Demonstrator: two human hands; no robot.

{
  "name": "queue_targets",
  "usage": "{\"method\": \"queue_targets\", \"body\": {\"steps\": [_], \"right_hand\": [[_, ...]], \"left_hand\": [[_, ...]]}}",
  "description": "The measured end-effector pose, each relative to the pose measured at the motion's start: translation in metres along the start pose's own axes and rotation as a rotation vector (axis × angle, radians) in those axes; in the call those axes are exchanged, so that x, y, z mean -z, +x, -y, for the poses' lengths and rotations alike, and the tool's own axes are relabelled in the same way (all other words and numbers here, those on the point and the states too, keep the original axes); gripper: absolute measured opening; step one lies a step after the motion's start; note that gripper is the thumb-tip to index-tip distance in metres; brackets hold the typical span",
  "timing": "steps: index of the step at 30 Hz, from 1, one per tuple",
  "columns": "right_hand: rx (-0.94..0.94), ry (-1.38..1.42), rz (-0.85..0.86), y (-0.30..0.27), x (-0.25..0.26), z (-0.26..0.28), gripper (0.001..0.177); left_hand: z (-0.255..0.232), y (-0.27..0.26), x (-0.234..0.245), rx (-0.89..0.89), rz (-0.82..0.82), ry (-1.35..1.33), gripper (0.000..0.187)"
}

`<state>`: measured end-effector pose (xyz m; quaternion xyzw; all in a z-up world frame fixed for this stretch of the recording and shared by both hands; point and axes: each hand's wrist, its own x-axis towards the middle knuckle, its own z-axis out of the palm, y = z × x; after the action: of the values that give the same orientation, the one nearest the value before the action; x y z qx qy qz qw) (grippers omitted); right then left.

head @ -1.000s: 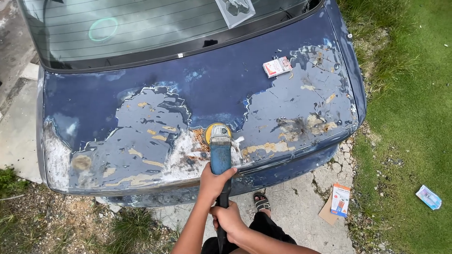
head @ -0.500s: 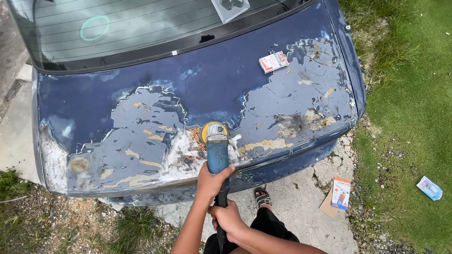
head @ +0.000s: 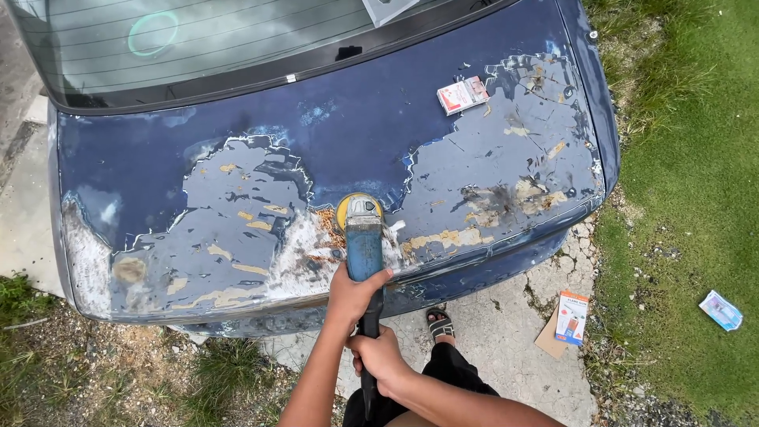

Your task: The person uses an angle grinder with a wire brush attachment to sand the hood of a blue car, removing rust and old paint. The person moves the tool across the surface, focusing on the central and lower areas of the hood.

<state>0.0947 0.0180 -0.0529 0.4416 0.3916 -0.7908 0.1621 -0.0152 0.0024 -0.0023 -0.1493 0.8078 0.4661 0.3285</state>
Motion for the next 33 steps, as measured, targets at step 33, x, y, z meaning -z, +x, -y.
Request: {"method": "queue_targets", "body": {"steps": [33], "right_hand": [[-0.032,0.038,-0.011,-0.001,0.005,0.010,0.024]], "left_hand": [[-0.003,0.012,-0.006,-0.037,0.046,-0.056,0.068]]}}
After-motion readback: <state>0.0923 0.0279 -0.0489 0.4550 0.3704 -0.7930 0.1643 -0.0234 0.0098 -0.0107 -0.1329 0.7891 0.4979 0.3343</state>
